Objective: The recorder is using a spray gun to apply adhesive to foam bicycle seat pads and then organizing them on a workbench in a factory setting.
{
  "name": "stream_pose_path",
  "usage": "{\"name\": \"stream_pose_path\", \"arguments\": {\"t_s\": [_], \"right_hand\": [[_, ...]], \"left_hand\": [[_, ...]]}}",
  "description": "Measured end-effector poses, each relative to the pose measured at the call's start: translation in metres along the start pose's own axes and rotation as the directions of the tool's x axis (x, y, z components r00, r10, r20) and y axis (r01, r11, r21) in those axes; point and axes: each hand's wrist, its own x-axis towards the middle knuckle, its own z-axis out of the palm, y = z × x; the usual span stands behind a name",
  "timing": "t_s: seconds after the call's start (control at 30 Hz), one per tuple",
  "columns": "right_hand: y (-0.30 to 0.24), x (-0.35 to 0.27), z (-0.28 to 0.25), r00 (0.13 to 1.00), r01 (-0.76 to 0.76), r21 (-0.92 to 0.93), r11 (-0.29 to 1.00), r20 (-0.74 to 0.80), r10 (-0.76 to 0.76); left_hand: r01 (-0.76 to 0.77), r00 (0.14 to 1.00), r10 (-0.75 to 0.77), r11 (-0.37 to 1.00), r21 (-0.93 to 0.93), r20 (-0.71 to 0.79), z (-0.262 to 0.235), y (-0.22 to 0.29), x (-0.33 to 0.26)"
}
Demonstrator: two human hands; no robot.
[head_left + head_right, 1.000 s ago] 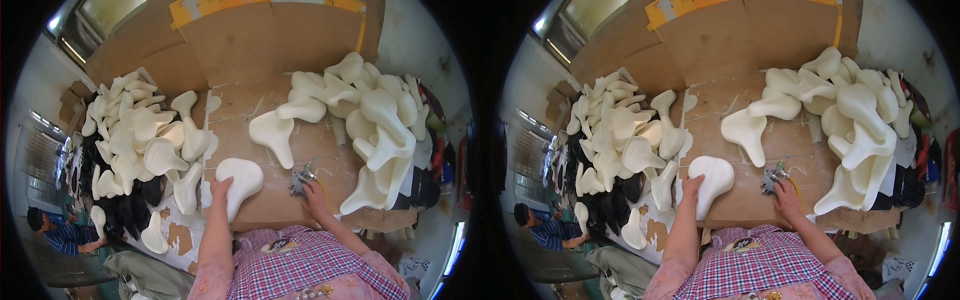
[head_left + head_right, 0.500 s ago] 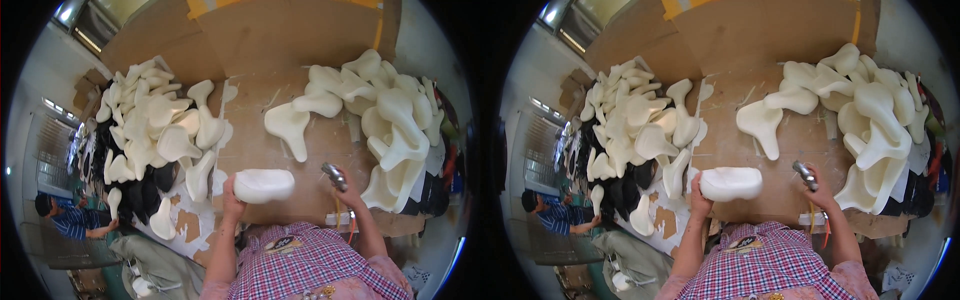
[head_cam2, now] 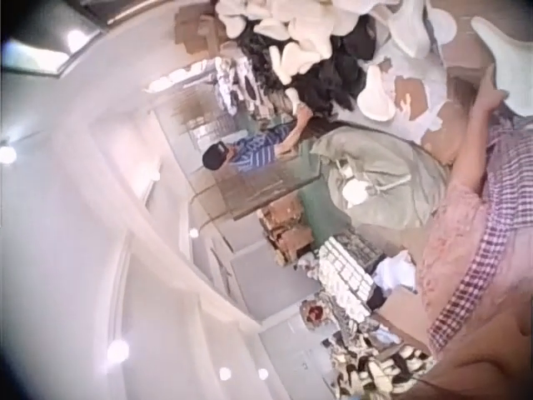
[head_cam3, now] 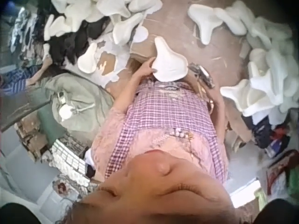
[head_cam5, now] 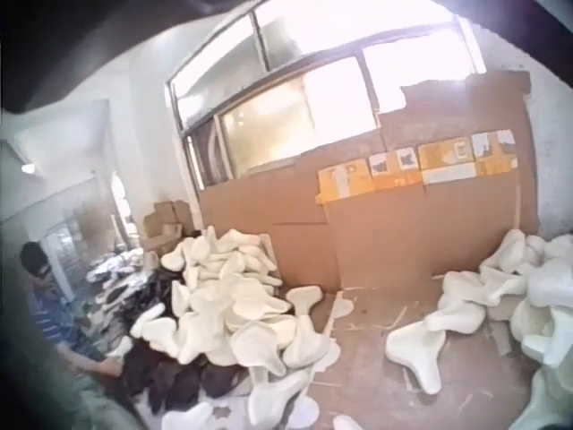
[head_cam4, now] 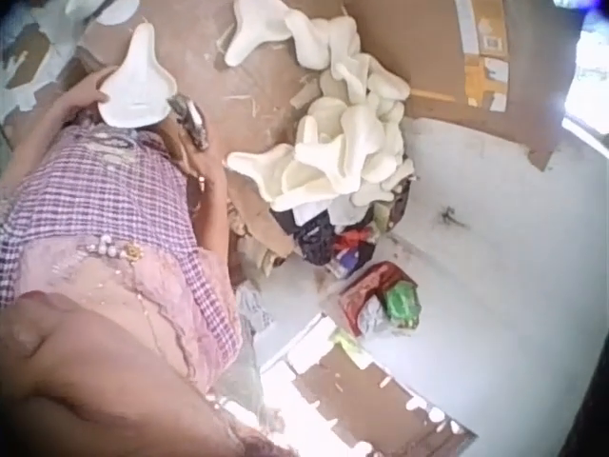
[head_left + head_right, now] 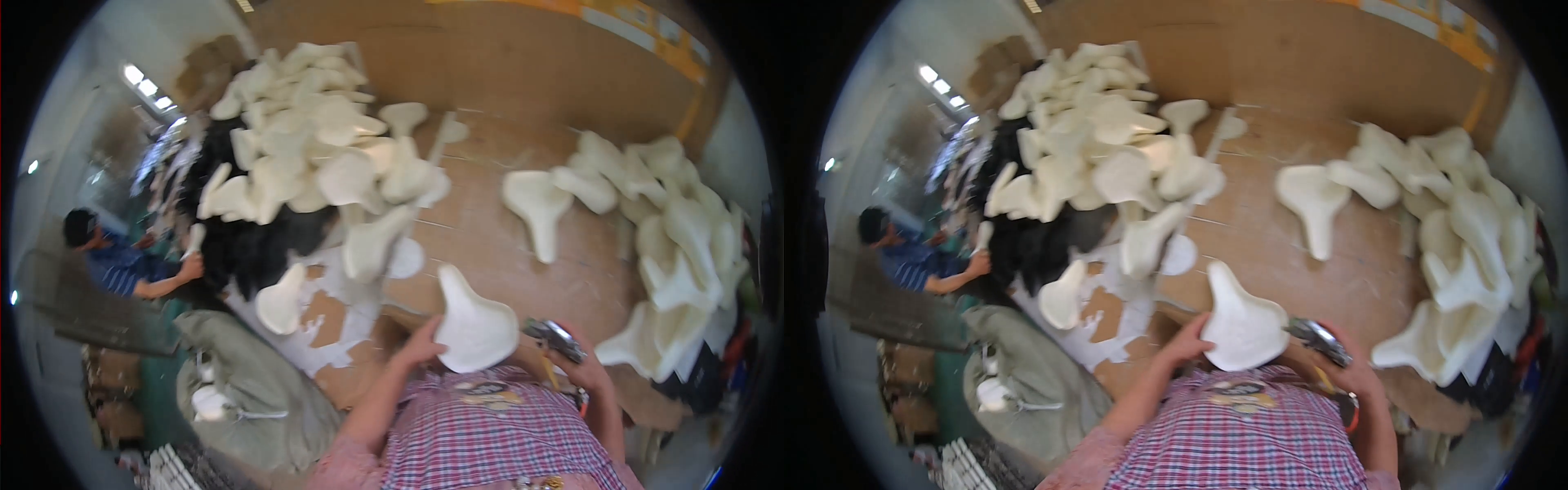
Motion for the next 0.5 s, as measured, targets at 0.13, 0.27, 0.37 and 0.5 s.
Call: {"name": "stream_pose_path", "arguments": {"t_s": [0.13, 0.27, 0.37, 0.5], "right_hand": [[-0.049, -0.017, -0.004, 0.995, -0.076, 0.142, 0.987, 0.081, 0.065], [-0.071, -0.042, -0.011, 0.999, 0.037, 0.203, 0.978, 0.006, -0.039], [-0.088, -0.058, -0.019, 0.999, 0.028, -0.128, 0.991, -0.03, -0.032], [-0.097, -0.073, -0.023, 0.991, 0.033, -0.096, 0.995, -0.128, -0.045]], "left_hand": [[-0.172, 0.971, 0.167, 0.985, -0.017, -0.169, -0.014, 0.046, 0.001], [-0.203, 0.944, 0.221, 0.974, 0.098, -0.246, -0.025, 0.104, 0.04], [-0.191, 0.94, 0.207, 0.978, 0.084, -0.273, -0.019, 0.119, 0.069], [-0.176, 0.97, 0.195, 0.975, 0.132, -0.147, -0.006, 0.108, 0.098]]}}
